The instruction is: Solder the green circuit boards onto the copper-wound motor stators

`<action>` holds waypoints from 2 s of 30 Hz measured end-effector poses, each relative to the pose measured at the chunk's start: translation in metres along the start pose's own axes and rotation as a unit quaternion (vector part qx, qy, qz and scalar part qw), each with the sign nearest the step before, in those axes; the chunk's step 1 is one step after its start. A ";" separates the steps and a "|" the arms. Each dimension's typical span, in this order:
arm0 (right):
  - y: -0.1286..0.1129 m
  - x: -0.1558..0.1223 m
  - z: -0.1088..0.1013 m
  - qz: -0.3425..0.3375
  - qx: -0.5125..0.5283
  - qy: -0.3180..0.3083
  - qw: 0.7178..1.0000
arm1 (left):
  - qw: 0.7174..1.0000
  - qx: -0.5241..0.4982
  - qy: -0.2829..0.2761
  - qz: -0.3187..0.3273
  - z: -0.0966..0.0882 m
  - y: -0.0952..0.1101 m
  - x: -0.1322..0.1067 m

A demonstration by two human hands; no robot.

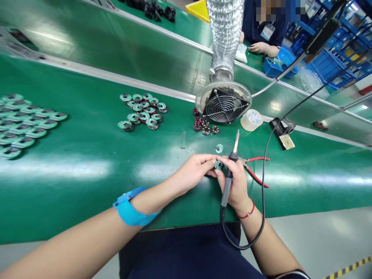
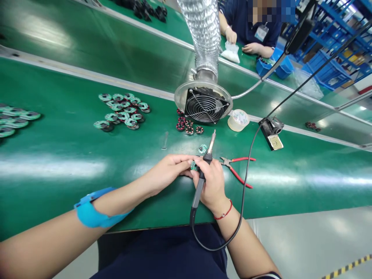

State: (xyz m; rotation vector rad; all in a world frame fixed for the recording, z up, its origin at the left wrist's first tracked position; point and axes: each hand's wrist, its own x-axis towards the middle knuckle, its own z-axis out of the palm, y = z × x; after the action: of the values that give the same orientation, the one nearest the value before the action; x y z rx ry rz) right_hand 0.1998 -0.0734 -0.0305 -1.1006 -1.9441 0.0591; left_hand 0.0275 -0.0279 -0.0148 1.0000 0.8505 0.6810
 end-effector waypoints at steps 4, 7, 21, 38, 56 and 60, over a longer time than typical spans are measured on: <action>-0.002 0.000 0.000 0.013 -0.020 -0.017 1.000 | 0.997 0.073 0.018 0.028 -0.001 0.000 0.002; -0.001 -0.002 0.000 0.021 -0.011 -0.019 1.000 | 0.983 0.164 0.071 0.052 -0.015 0.004 0.007; 0.003 -0.008 -0.009 0.087 0.026 -0.002 0.996 | 0.712 0.584 0.386 0.058 -0.094 0.034 0.012; -0.011 -0.002 -0.011 0.103 0.059 0.010 0.993 | 0.828 0.511 0.224 0.050 -0.080 0.034 0.041; -0.011 0.000 -0.001 0.092 0.087 -0.026 0.992 | 0.965 0.262 0.010 0.003 -0.007 0.028 -0.014; -0.012 0.001 -0.007 0.124 0.155 -0.046 0.979 | 0.981 0.189 0.045 -0.023 -0.012 0.026 -0.018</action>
State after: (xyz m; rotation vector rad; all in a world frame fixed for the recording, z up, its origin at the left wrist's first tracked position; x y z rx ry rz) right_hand 0.1961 -0.0823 -0.0203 -1.1364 -1.7921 0.5397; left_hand 0.0053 -0.0268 0.0109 1.2913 1.1050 0.5378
